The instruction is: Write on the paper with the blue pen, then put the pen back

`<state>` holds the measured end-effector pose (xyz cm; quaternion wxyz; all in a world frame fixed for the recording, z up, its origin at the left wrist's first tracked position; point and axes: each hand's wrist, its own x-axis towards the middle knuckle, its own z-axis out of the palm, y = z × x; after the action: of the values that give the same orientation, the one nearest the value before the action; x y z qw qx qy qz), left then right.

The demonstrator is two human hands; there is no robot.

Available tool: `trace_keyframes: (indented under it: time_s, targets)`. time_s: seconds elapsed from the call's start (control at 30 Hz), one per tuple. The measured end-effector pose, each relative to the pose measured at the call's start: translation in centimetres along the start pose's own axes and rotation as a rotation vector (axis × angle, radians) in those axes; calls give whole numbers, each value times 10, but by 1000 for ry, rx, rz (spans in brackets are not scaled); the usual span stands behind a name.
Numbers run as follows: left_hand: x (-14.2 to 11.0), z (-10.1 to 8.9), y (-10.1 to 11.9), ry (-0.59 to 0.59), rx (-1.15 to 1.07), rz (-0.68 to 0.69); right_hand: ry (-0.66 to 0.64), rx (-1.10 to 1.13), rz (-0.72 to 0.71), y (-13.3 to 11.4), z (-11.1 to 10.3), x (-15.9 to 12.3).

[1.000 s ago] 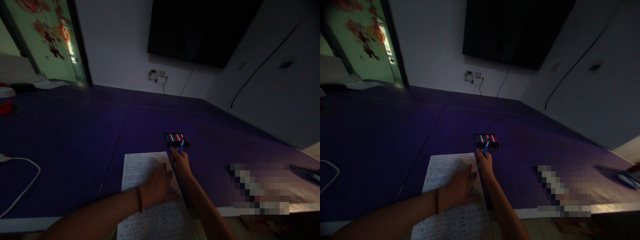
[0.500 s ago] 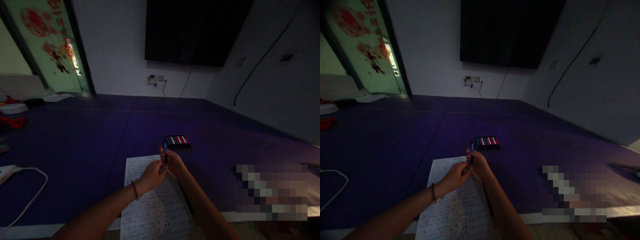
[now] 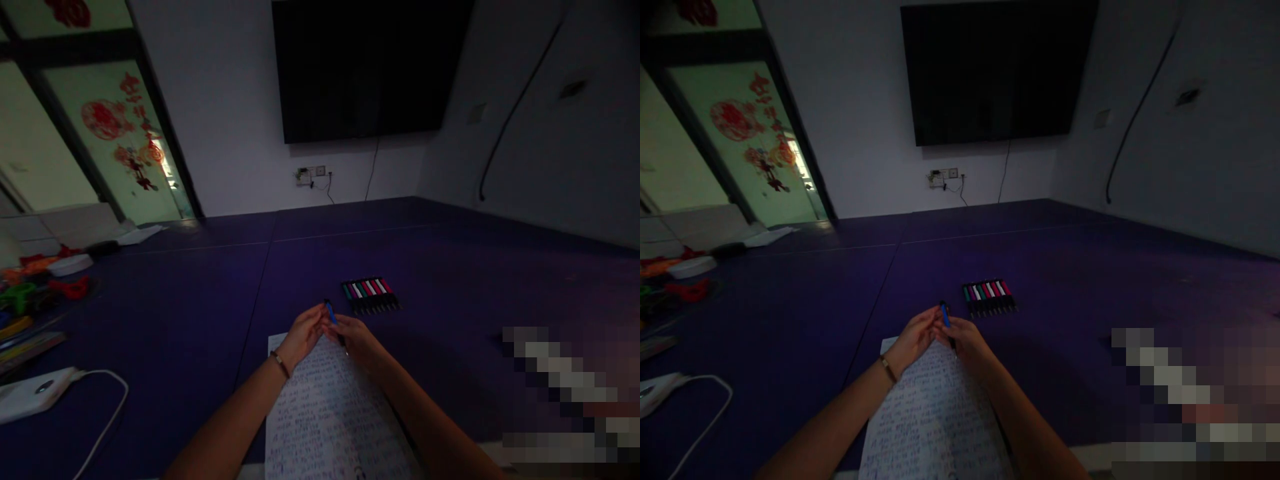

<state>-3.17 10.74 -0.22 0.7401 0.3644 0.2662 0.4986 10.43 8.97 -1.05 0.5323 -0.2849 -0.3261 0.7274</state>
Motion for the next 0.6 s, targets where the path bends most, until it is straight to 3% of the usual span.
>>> trace_keyframes:
  time_s: [0.13, 0.3, 0.6]
  targets:
    - [-2, -1, -2, -23, -57, -27, -84, -36, 33, 4, 6, -4]
    - [-5, 2, 3, 35, -47, -39, -154, -73, 50, 4, 14, -10]
    - [-6, 3, 5, 67, -87, -41, -237, -34, 162, 7, 11, 1]
